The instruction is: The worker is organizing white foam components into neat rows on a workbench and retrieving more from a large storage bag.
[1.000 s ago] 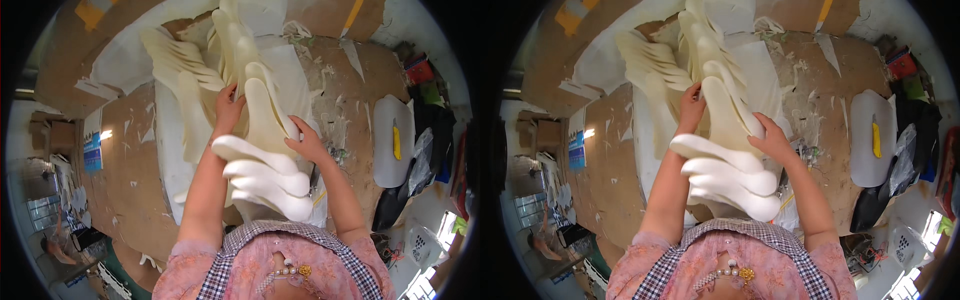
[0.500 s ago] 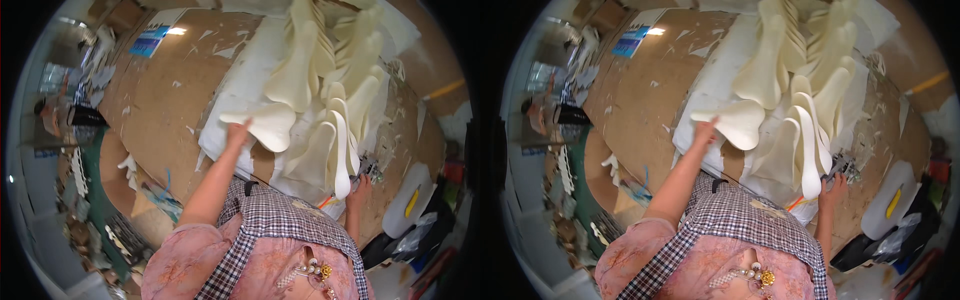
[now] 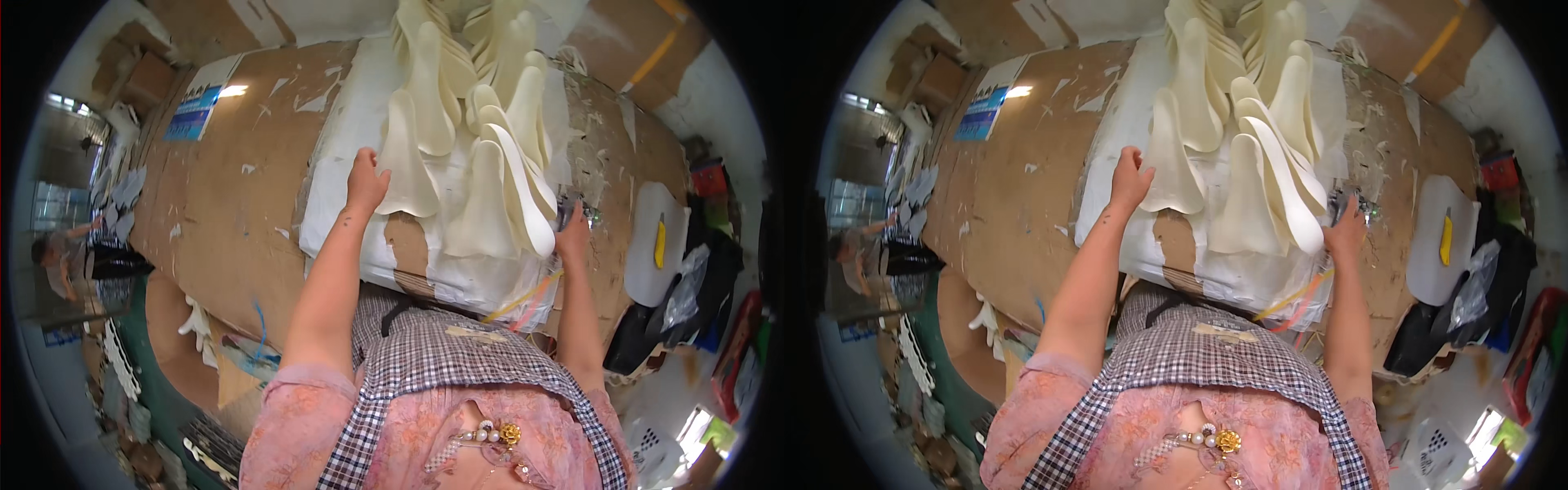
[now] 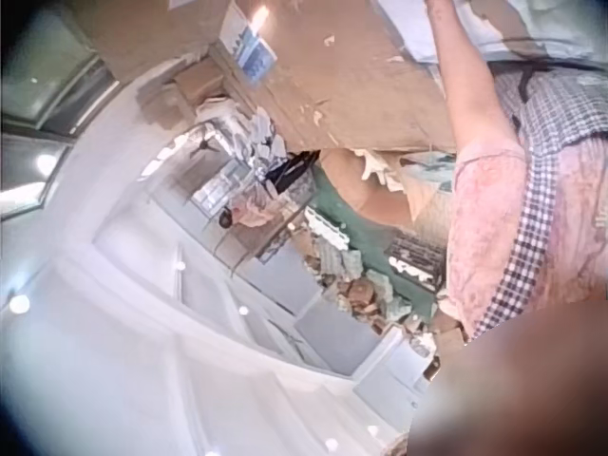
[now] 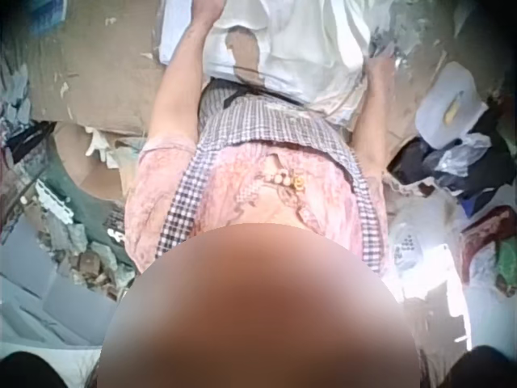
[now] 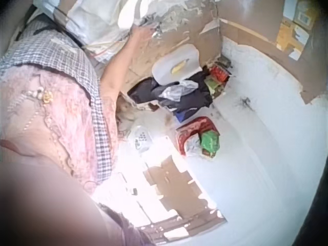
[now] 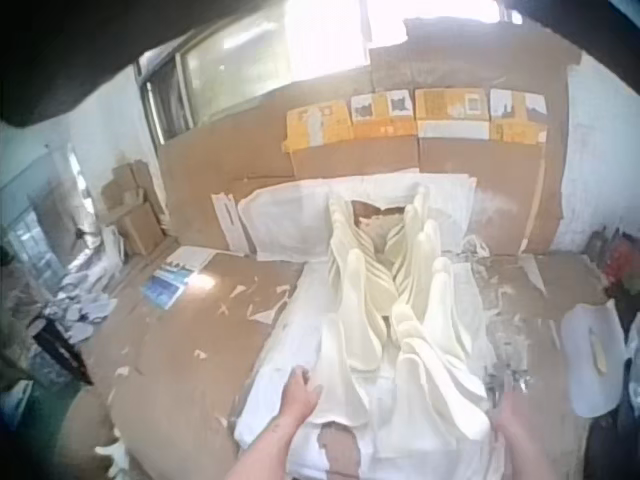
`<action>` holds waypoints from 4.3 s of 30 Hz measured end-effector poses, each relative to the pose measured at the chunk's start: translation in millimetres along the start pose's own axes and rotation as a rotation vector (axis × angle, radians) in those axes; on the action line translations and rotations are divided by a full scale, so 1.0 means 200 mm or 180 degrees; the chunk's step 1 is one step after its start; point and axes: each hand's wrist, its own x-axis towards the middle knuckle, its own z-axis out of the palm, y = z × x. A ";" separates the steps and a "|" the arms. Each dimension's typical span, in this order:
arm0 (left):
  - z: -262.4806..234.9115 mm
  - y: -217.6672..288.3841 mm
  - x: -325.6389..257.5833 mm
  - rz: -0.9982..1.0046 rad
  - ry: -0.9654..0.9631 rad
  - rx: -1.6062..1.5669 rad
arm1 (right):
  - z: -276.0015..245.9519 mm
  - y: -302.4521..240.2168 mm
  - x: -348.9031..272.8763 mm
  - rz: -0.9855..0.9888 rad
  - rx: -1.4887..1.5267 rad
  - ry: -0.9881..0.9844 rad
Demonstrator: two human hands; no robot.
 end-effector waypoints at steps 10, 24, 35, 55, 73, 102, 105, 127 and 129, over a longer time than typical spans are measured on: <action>-0.01 -0.17 -0.06 -0.0502 -0.0537 -0.1168 | -0.87 -0.25 -0.90 -0.0537 0.2982 -0.0688; -0.01 -0.28 0.04 -0.0230 -0.0967 -0.1114 | -0.80 -0.96 -1.37 -0.1079 0.3515 -0.0515; -0.04 -0.37 0.03 -0.0474 -0.0966 -0.1445 | -0.74 -0.95 -1.48 -0.0912 0.3198 -0.0953; -0.38 -0.34 0.51 -0.1125 -0.0654 -0.3831 | -0.66 -0.93 -1.45 -0.0847 0.2757 -0.0574; 0.34 -0.18 0.57 -0.1070 -0.0767 -0.2819 | -0.92 -0.74 -1.72 -0.0819 0.3879 0.0082; 0.23 -0.03 -0.52 -0.1342 -0.1881 -0.5577 | -0.95 -0.15 -1.98 -0.0604 0.3571 -0.0079; 0.14 -0.02 -0.48 -0.1314 -0.1502 -0.5435 | -0.92 -0.16 -1.92 -0.0616 0.3644 -0.0296; -0.35 -0.61 -0.57 -0.2004 -0.0774 -0.5795 | -1.06 -0.79 -1.60 -0.0660 0.2979 -0.1522; -0.33 -0.58 -0.55 -0.1920 -0.0941 -0.5643 | -1.08 -0.82 -1.58 -0.0568 0.3008 -0.0760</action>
